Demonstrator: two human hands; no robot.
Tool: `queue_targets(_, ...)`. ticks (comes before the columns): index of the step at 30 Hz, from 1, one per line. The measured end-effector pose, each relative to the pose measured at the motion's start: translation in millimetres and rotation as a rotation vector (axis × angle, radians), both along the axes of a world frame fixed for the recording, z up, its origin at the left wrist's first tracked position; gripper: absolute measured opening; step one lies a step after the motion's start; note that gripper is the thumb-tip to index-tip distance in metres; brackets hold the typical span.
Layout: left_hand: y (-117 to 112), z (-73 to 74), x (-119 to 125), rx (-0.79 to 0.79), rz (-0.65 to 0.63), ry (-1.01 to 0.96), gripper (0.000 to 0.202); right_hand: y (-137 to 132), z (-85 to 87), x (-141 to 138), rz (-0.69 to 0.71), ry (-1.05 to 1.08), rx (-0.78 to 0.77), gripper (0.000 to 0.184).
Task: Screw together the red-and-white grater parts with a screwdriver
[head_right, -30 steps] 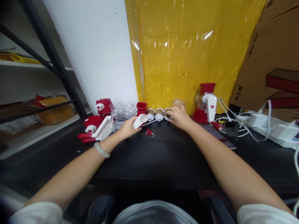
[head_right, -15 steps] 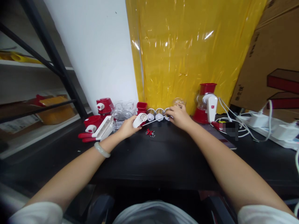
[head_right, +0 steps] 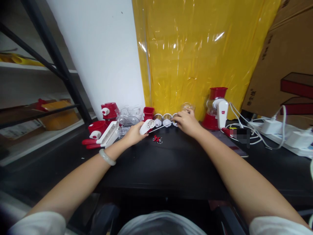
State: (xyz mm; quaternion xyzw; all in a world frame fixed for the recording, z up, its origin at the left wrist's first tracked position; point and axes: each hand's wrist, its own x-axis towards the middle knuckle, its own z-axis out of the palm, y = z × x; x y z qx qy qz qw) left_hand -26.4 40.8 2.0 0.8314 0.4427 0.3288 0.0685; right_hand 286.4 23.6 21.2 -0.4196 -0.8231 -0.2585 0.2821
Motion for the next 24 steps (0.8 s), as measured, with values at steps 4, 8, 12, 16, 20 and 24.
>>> queue_targets(4, -0.7, 0.3, -0.2, 0.006, -0.005, 0.022, 0.053, -0.8, 0.6, -0.7, 0.002, 0.001, 0.0, 0.026)
queue_targets(8, -1.3, 0.7, -0.5, 0.005, -0.001, 0.042, 0.054, -0.3, 0.6, -0.3, 0.004, -0.012, 0.009, 0.027)
queue_targets(12, -1.9, 0.4, -0.5, 0.009, 0.007, 0.058, 0.054, 1.4, -0.7, 0.0, 0.012, -0.015, 0.027, 0.025)
queue_targets(16, -2.6, 0.5, -0.8, 0.012, 0.007, 0.069, 0.054, 2.3, -1.6, -0.2, 0.017, -0.019, 0.036, 0.025)
queue_targets(20, -3.0, 1.3, -0.9, 0.01, 0.012, 0.074, 0.054, 1.8, -1.5, -0.3, 0.013, -0.022, 0.038, 0.025)
queue_targets(24, -2.6, 1.2, -1.1, 0.001, 0.017, 0.072, 0.055, 1.0, -1.1, -0.9, 0.022, -0.012, 0.042, 0.024)
